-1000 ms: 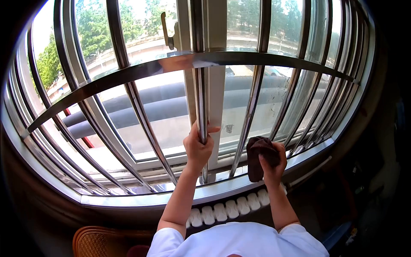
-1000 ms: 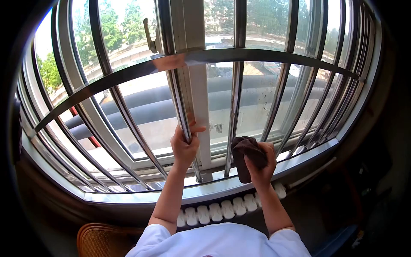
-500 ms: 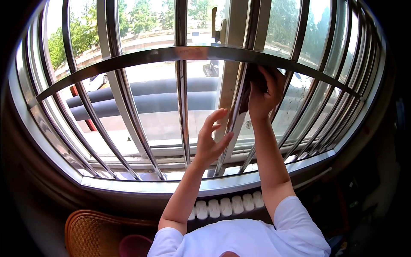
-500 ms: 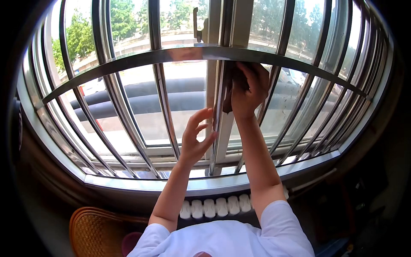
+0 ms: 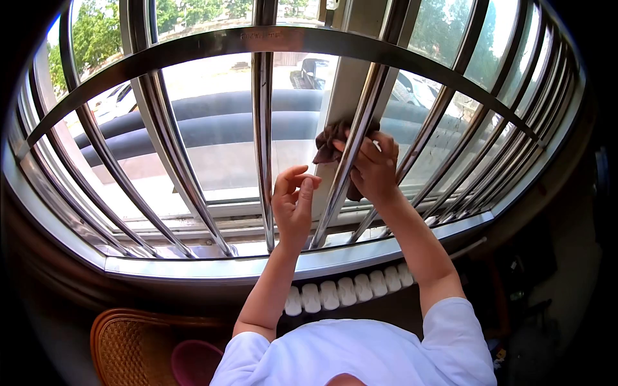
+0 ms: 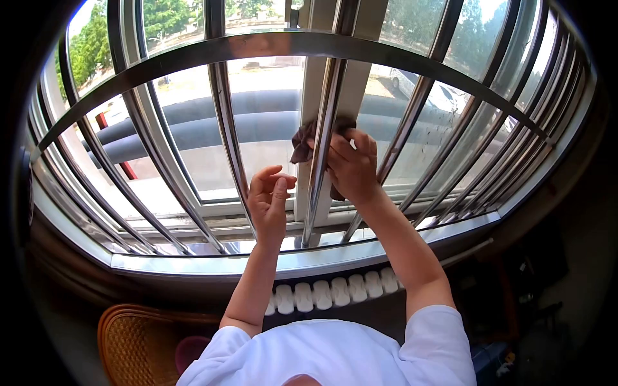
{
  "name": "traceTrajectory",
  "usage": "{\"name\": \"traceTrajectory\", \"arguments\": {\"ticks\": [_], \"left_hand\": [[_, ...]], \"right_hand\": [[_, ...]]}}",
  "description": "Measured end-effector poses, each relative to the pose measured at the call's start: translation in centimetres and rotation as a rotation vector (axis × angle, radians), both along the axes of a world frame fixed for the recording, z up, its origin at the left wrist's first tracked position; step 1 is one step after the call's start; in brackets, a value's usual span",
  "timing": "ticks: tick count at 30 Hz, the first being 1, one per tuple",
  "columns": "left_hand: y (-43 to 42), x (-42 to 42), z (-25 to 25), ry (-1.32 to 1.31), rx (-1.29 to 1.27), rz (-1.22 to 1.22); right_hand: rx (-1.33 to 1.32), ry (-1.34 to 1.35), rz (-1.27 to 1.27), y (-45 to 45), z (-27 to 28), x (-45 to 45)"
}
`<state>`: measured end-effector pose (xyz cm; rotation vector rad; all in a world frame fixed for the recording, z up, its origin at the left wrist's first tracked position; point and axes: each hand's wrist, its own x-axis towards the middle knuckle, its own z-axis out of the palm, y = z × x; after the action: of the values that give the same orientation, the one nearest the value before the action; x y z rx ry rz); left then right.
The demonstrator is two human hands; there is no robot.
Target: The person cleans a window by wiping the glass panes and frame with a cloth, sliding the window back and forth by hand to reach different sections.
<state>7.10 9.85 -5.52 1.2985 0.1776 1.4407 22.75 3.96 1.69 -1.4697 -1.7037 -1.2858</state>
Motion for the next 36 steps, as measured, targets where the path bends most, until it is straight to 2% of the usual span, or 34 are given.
{"name": "traceTrajectory", "arguments": {"ticks": [3, 5, 8, 11, 13, 16, 17, 19, 20, 21, 22, 23, 25, 26, 27, 28, 29, 31, 34, 35, 36], "left_hand": [[-0.9, -0.6, -0.7, 0.007, -0.017, -0.006], [-1.7, -0.8, -1.2, -0.075, -0.095, -0.091], [-2.5, -1.2, -2.4, -0.043, -0.108, -0.096], [-3.5, -1.6, -3.7, -0.030, -0.104, -0.053], [-4.5, -2.7, -4.5, 0.020, -0.149, 0.001], [-5.8, -4.6, -7.0, 0.073, -0.169, 0.006], [-6.1, -5.1, -8.0, 0.131, -0.176, 0.018], [-6.7, -5.6, -8.8, 0.142, -0.181, 0.004], [-7.2, -5.5, -9.0, 0.217, -0.189, -0.002], [-7.7, -5.2, -8.7, 0.290, -0.191, -0.011], [-8.4, -4.8, -8.5, 0.267, -0.111, -0.041], [-8.8, -4.7, -8.1, 0.308, 0.000, -0.078], [-9.5, -4.1, -6.9, 0.359, 0.302, 0.083], [-10.2, -3.2, -7.5, 0.277, 0.186, 0.058], [-9.9, -3.0, -7.4, 0.305, 0.166, 0.204], [-8.8, -2.8, -8.5, 0.256, 0.104, 0.225], [-7.4, -2.7, -9.4, 0.200, 0.051, 0.247], [-5.5, -1.6, -6.6, 0.122, 0.012, 0.436], [-3.9, 1.7, -1.7, 0.124, 0.251, 0.789], [-2.1, 2.6, -1.2, 0.041, 0.398, 0.523], [-0.6, 3.6, -1.9, -0.011, 0.345, 0.434]], "right_hand": [[-0.169, 0.067, 0.037, -1.1, -7.8, 0.1], [-0.211, 0.075, 0.028, -1.5, -11.1, -0.3], [-0.307, 0.103, 0.041, -1.9, -14.8, -0.7], [-0.409, 0.140, 0.061, -2.5, -15.9, -1.0], [-0.581, 0.299, -0.025, -3.6, -14.0, -2.0], [-0.566, 0.704, -0.066, -8.6, -11.3, -2.1], [-0.586, 1.083, 0.019, -10.0, -10.5, -2.0], [-0.471, 1.620, 0.400, -11.5, -11.5, -1.2], [-0.478, 1.631, 0.397, -11.8, -12.3, -1.2], [-0.417, 1.810, 0.548, -11.7, -11.6, -2.2], [-0.343, 1.981, 0.706, -11.5, -10.7, -3.2], [-0.409, 2.046, 0.750, -11.4, -9.5, -4.5], [-0.538, 2.000, 0.794, -10.9, -8.9, -6.5], [-0.692, 1.893, 0.735, -10.8, -9.4, -6.8], [-0.835, 1.777, 0.677, -10.8, -9.9, -7.1], [-0.836, 1.702, 0.831, -10.7, -9.1, -8.0], [-0.831, 1.564, 0.705, -10.9, -9.9, -7.2], [-0.745, 1.253, 0.552, -11.4, -9.2, -6.6], [-0.693, 1.314, 0.511, -12.0, -8.2, -5.7], [-0.665, 1.290, 0.499, -12.2, -7.7, -5.7], [-0.653, 1.258, 0.492, -12.4, -7.6, -5.7]]}}
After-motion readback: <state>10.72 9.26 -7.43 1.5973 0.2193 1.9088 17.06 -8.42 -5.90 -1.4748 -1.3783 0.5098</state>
